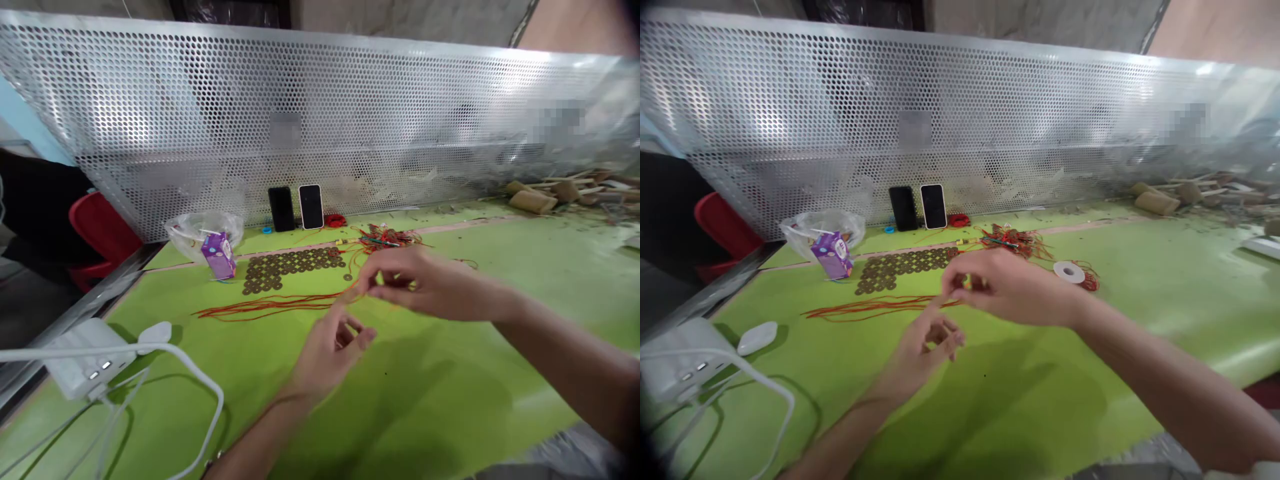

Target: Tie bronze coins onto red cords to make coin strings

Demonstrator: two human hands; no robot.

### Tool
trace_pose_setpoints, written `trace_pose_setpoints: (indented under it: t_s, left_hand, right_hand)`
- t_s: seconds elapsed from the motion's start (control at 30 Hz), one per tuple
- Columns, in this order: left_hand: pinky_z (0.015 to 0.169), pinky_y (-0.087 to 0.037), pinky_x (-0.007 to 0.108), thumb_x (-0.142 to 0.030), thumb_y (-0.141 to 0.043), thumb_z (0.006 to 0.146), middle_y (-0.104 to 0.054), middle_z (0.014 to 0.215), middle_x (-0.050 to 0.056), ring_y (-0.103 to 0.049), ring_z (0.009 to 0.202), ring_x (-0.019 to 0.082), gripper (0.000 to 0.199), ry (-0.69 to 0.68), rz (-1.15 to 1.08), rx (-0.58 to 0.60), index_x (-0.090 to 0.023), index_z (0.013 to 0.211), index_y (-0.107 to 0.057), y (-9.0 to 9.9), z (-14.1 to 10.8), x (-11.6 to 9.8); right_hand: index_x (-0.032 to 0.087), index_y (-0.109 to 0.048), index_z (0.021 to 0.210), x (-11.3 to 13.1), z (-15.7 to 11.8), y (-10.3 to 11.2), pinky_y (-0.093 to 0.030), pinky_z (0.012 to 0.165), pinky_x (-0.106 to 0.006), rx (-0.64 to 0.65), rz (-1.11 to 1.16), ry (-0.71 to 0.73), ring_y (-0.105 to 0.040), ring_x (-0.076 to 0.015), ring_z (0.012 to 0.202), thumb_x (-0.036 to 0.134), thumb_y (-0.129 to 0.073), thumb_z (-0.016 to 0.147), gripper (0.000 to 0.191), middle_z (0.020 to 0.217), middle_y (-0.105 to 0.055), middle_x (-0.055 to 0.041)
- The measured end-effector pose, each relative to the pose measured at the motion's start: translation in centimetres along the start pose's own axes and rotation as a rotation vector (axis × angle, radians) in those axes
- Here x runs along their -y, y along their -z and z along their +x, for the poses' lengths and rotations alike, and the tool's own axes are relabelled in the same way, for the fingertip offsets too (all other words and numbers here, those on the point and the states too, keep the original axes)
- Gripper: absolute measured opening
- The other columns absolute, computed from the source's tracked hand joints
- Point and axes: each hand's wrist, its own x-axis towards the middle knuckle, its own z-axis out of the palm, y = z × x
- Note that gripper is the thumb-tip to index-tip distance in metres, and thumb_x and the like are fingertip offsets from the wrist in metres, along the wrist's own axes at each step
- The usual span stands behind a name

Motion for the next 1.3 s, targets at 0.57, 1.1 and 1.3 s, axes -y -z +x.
trace_pose_setpoints:
  t_s: [0.57, 1.1, 1.3]
  left_hand:
    - [0.078, -0.048, 0.04, -0.013, -0.038, 0.086, -0.069, 0.106, 0.006, -0.063, 0.095, 0.026, 0.036, 0.317, 1.041, -0.054, -0.023, 0.108, -0.065, 6.7, -5.9, 1.6]
    - [0.075, -0.052, 0.037, -0.021, -0.055, 0.086, -0.066, 0.098, 0.012, -0.062, 0.096, 0.028, 0.016, 0.027, 1.13, 0.081, -0.014, 0.096, -0.066, -1.4, 3.9, 0.7]
    - [0.072, -0.051, 0.033, -0.008, -0.05, 0.083, -0.067, 0.094, 0.012, -0.062, 0.096, 0.027, 0.017, 0.026, 1.094, 0.074, -0.015, 0.088, -0.066, -1.6, 5.3, 1.5]
  right_hand:
    - [0.015, -0.066, 0.111, -12.5, 5.1, -6.4, -0.045, 0.072, -0.026, 0.063, -0.41, -0.333, -0.065, -0.022, 0.088, 0.019, -0.052, 0.087, 0.027, 0.097, -0.07, -0.01]
    - [0.013, -0.072, 0.086, -13.9, 7.8, -7.2, -0.039, 0.061, -0.023, 0.162, -0.359, -0.354, -0.065, -0.0196, 0.076, 0.021, -0.065, 0.078, 0.013, 0.083, -0.073, -0.0092]
    - [0.013, -0.071, 0.075, -14.7, 7.8, -7.4, -0.04, 0.058, -0.023, 0.156, -0.155, -0.323, -0.064, -0.0188, 0.067, 0.017, -0.066, 0.073, 0.007, 0.07, -0.071, -0.0065]
